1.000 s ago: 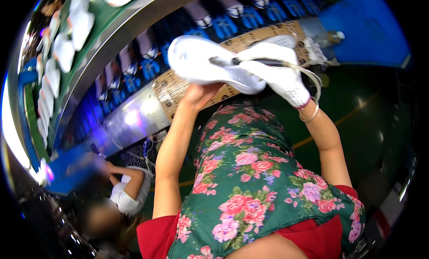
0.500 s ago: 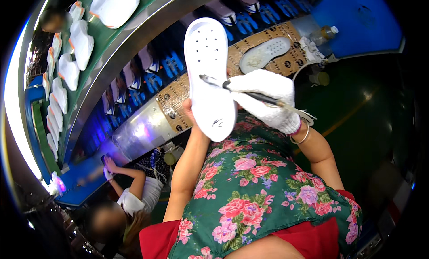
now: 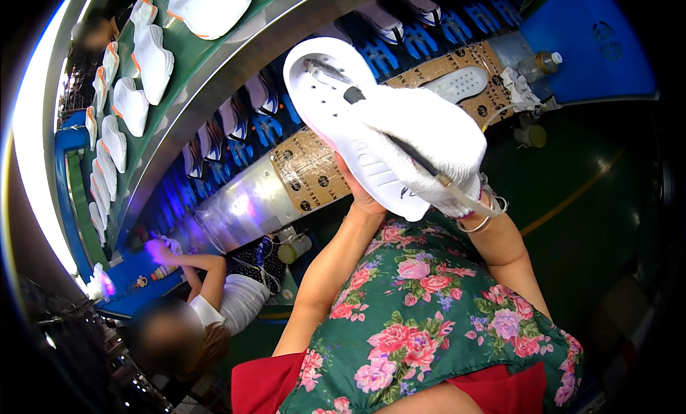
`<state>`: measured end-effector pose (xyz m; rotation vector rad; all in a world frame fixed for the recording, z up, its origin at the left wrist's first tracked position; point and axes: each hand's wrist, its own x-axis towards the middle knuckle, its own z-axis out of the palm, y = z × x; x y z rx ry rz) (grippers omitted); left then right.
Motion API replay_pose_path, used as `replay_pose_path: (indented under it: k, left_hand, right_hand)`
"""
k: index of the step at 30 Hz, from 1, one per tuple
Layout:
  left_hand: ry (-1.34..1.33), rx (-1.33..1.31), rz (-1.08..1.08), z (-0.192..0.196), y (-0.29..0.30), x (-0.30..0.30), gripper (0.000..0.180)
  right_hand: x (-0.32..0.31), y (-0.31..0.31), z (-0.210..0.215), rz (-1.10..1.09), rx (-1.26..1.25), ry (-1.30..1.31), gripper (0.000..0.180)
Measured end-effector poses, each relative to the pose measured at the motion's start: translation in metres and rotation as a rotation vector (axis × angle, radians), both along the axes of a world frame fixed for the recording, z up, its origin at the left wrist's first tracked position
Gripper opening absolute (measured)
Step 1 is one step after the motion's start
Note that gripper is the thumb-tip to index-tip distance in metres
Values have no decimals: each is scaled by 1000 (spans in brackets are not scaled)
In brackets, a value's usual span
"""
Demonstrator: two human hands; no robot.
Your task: The person picks up a white shoe insole from a conveyor belt, wipes the top surface with a cloth, and then uses a brush tool to apply a liquid substance across the bottom of the insole before placing it back on the belt.
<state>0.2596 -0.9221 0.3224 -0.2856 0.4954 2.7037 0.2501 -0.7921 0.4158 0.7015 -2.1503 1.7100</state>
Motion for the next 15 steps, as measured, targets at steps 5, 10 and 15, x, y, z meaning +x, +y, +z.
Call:
replay_pose_path:
  k: [5,10,15]
  left_hand:
    - [-11,-17,-21,-5,1,-1,102]
    - [-13,-27,-45,-9,3,-6,101]
    - [-52,-65,-65,-19,7,-12,101]
  right_hand:
    - [4,-20,-12,-198,64,93,35]
    - [-2,-20,17,-267,-199,-10,26]
    - [9,-34,-1,-377,-88,-11,29]
